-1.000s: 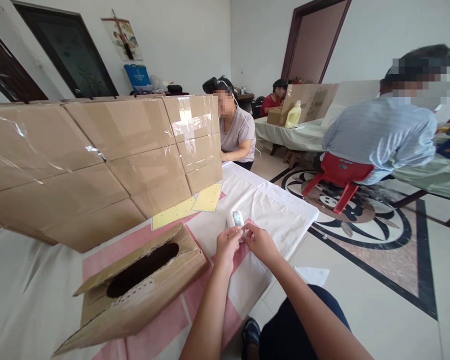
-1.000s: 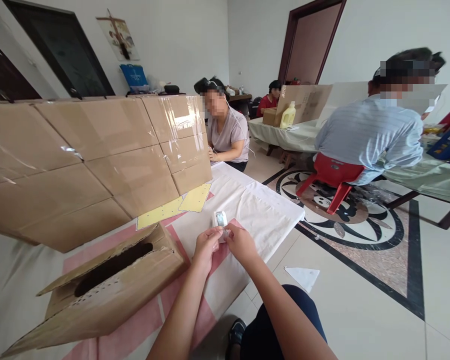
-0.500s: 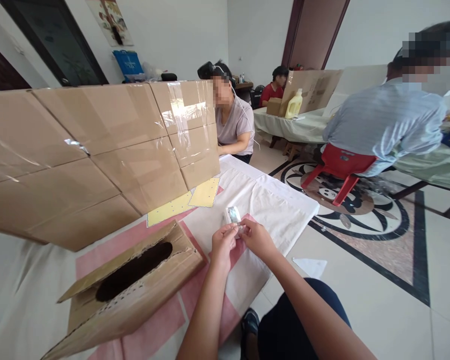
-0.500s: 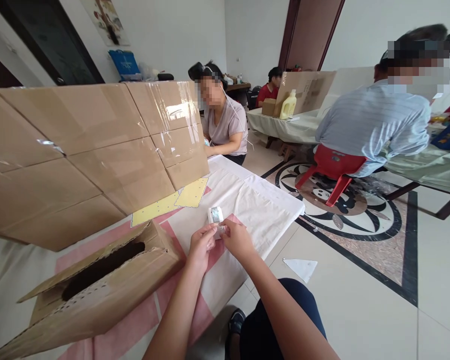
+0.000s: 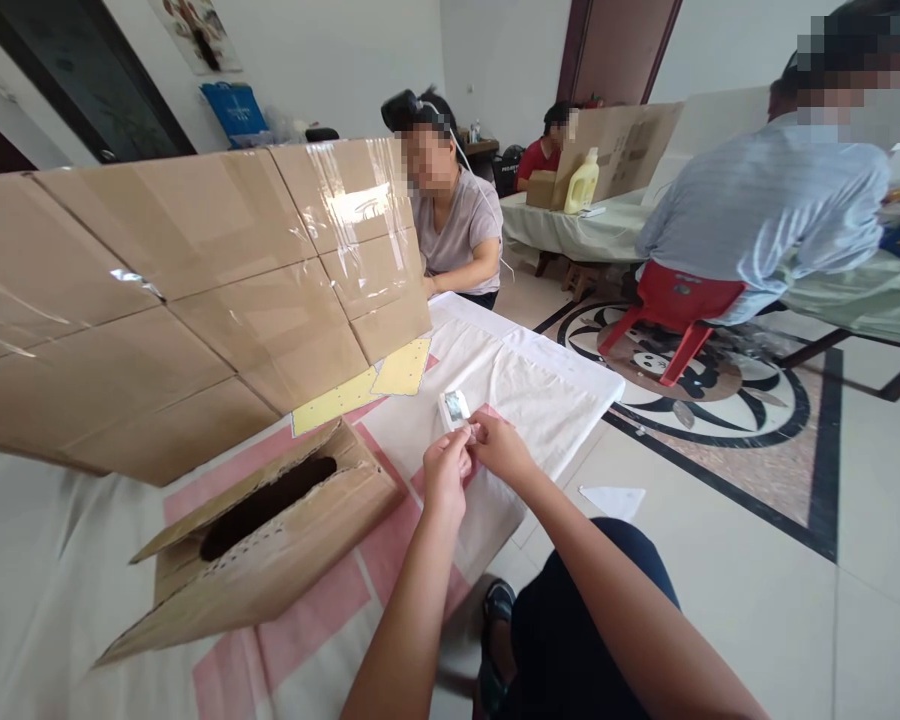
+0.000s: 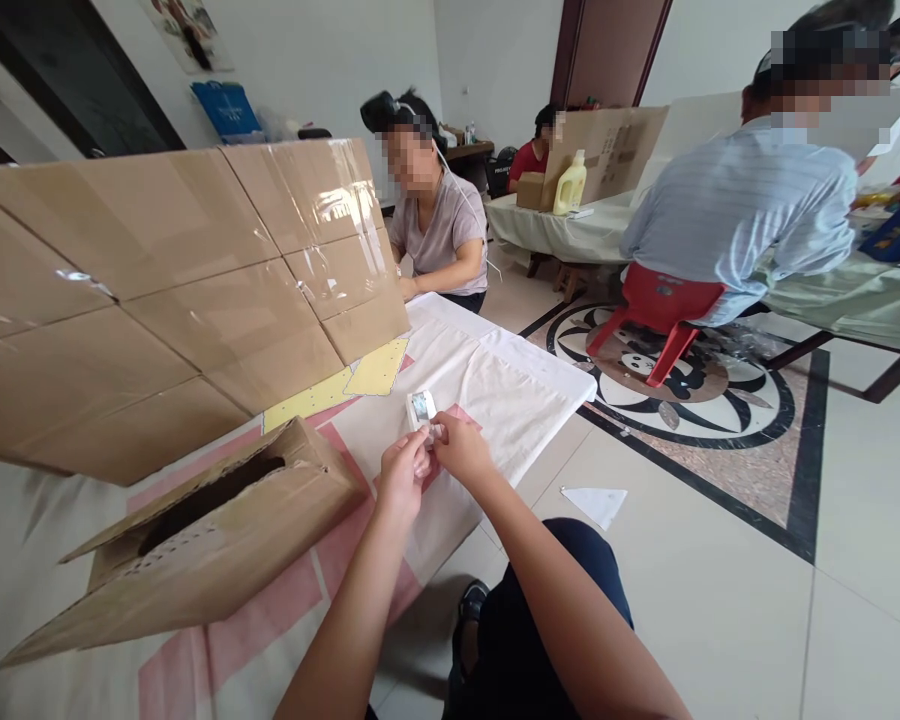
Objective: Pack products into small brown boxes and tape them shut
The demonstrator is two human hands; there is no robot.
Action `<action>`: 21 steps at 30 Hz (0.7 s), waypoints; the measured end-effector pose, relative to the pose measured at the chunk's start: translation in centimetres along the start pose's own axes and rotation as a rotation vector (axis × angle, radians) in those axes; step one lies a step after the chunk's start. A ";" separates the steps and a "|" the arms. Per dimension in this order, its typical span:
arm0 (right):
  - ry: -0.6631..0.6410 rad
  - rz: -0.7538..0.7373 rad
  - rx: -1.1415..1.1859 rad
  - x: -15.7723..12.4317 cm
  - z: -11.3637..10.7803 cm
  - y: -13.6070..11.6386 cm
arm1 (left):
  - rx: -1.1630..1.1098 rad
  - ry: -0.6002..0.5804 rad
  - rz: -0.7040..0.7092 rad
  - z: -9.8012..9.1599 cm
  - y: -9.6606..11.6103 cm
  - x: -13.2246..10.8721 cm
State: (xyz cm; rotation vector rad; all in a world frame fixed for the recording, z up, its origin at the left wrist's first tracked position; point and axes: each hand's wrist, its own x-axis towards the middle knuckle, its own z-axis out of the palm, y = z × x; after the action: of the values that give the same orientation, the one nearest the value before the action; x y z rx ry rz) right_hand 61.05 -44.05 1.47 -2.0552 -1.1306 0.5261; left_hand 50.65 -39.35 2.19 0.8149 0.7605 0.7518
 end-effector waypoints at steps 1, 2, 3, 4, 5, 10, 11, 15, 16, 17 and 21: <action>-0.005 0.003 0.003 0.0 0.0 0.0 | 0.001 0.014 -0.026 -0.1 -0.2 0.0; -0.008 0.003 0.008 0.0 0.0 0.0 | 0.005 0.022 -0.050 -0.2 -0.4 0.1; -0.012 0.000 0.016 0.1 0.0 0.1 | 0.013 0.027 -0.072 -0.4 -0.6 0.2; -0.015 -0.005 0.030 0.1 0.0 0.2 | 0.021 0.032 -0.091 -0.5 -0.8 0.3; -0.016 -0.011 0.047 0.2 0.1 0.3 | 0.028 0.040 -0.105 -0.6 -0.9 0.3; 0.004 -0.007 0.107 0.4 0.6 0.8 | 0.021 0.097 -0.003 -1.0 -0.9 0.0; 0.006 -0.006 0.114 0.4 0.7 0.8 | 0.018 0.093 0.048 -1.0 -0.7 -0.1; 0.006 -0.001 0.146 0.5 0.7 0.8 | 0.040 0.081 0.132 -1.1 -0.4 -0.5; 0.006 0.004 0.150 0.5 0.7 0.8 | 0.042 0.089 0.127 -1.1 -0.3 -0.5; 0.006 0.008 0.156 0.5 0.7 0.8 | 0.047 0.098 0.112 -1.1 -0.3 -0.6; -0.003 0.013 0.195 0.8 0.7 1.0 | 0.128 0.115 -0.059 -1.0 -0.4 -0.9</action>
State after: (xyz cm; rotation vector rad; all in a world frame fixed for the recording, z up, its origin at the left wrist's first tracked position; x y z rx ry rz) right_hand 61.55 -43.49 0.30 -1.8952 -1.0264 0.6208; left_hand 49.52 -39.90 1.65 0.8661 0.9393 0.7066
